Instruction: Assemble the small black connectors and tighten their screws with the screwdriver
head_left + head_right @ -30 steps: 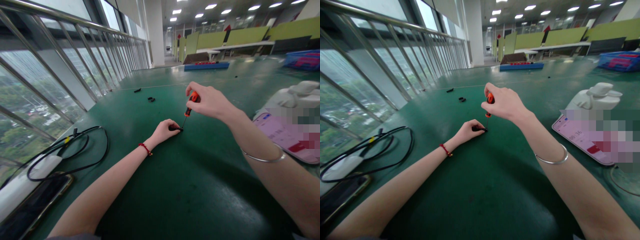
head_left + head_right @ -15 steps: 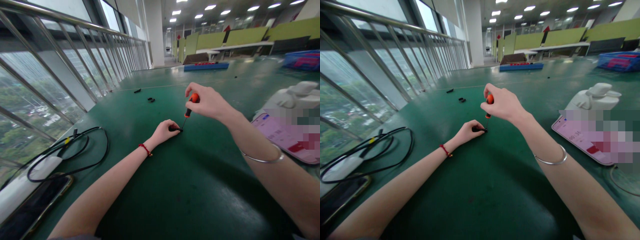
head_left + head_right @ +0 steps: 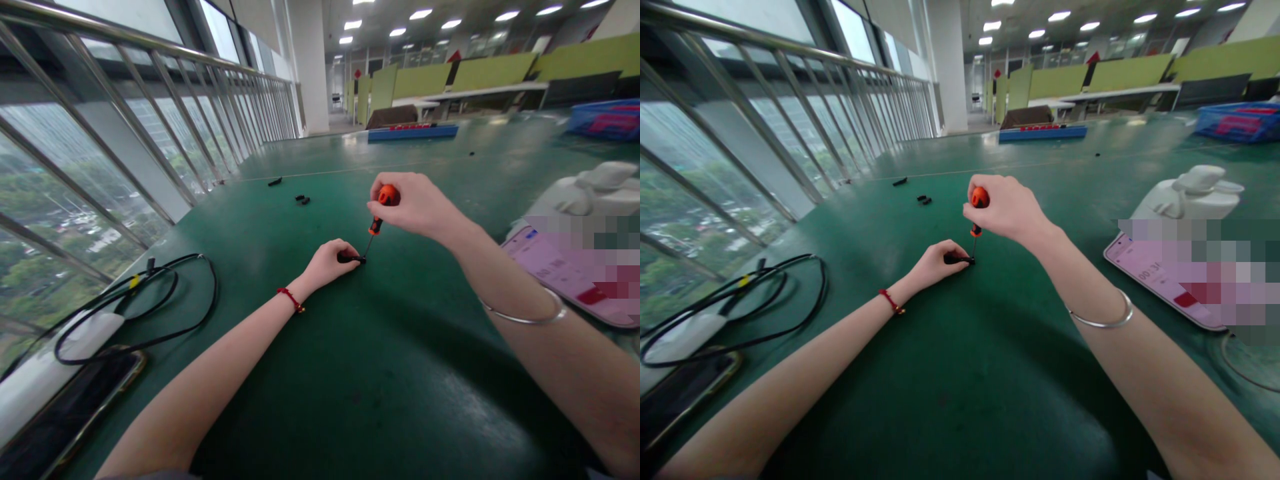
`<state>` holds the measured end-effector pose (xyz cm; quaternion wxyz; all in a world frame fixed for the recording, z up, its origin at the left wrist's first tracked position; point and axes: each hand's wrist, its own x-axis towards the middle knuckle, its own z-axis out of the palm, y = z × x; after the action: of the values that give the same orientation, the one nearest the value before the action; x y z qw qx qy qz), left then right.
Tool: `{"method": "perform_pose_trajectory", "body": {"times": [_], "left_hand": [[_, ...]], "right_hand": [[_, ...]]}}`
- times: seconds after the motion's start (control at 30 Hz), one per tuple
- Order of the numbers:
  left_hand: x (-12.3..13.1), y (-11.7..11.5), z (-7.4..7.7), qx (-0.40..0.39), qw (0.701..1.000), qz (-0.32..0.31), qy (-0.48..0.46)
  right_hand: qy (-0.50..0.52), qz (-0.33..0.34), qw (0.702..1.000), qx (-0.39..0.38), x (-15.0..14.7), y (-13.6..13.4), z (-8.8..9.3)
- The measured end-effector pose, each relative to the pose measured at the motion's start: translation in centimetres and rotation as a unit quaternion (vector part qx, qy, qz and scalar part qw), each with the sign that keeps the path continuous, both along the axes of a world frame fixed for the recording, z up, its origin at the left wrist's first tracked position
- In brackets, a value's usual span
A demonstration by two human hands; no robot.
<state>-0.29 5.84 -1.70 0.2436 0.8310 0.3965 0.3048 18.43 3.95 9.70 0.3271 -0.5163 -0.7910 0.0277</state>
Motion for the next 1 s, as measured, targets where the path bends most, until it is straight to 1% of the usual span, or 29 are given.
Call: {"method": "perform_pose_trajectory", "body": {"times": [0.1,0.2,0.27,0.33,0.37,0.4,0.5,0.6,0.7,0.83,1.0], "left_hand": [[-0.1,0.1,-0.1,0.014,1.0,-0.006,0.014],[0.0,-0.1,0.0,0.062,0.997,-0.002,0.044],[0.2,-0.5,0.1,0.111,0.99,0.044,0.068],[0.4,-1.1,0.4,0.143,0.977,0.121,0.097],[0.6,-1.4,0.5,0.145,0.971,0.154,0.115],[0.7,-1.7,0.6,0.134,0.967,0.17,0.133],[1.0,-2.1,0.8,0.119,0.968,0.136,0.175],[1.0,-2.0,0.8,0.136,0.967,0.116,0.182],[0.7,-1.6,0.6,0.139,0.971,0.101,0.165],[0.3,-1.2,0.3,0.115,0.983,0.072,0.123],[0.0,-0.8,0.0,0.08,0.992,0.047,0.084]], "right_hand": [[0.016,0.01,1.0,-0.008,-0.1,0.0,0.0],[0.042,-0.019,0.999,0.006,0.0,0.1,-0.1],[0.058,-0.043,0.997,0.032,0.0,0.2,-0.2],[0.058,-0.058,0.996,0.047,0.0,0.3,-0.3],[0.051,-0.061,0.996,0.046,0.0,0.4,-0.5],[0.044,-0.061,0.996,0.041,-0.1,0.4,-0.6],[0.032,-0.047,0.998,0.021,-0.5,0.4,-1.0],[0.044,-0.022,0.999,0.005,-0.9,0.3,-1.1],[0.062,-0.018,0.998,0.01,-1.1,0.2,-1.0],[0.085,-0.043,0.994,0.05,-0.9,0.2,-1.0],[0.084,-0.036,0.995,0.041,-0.8,0.4,-1.2]]}}
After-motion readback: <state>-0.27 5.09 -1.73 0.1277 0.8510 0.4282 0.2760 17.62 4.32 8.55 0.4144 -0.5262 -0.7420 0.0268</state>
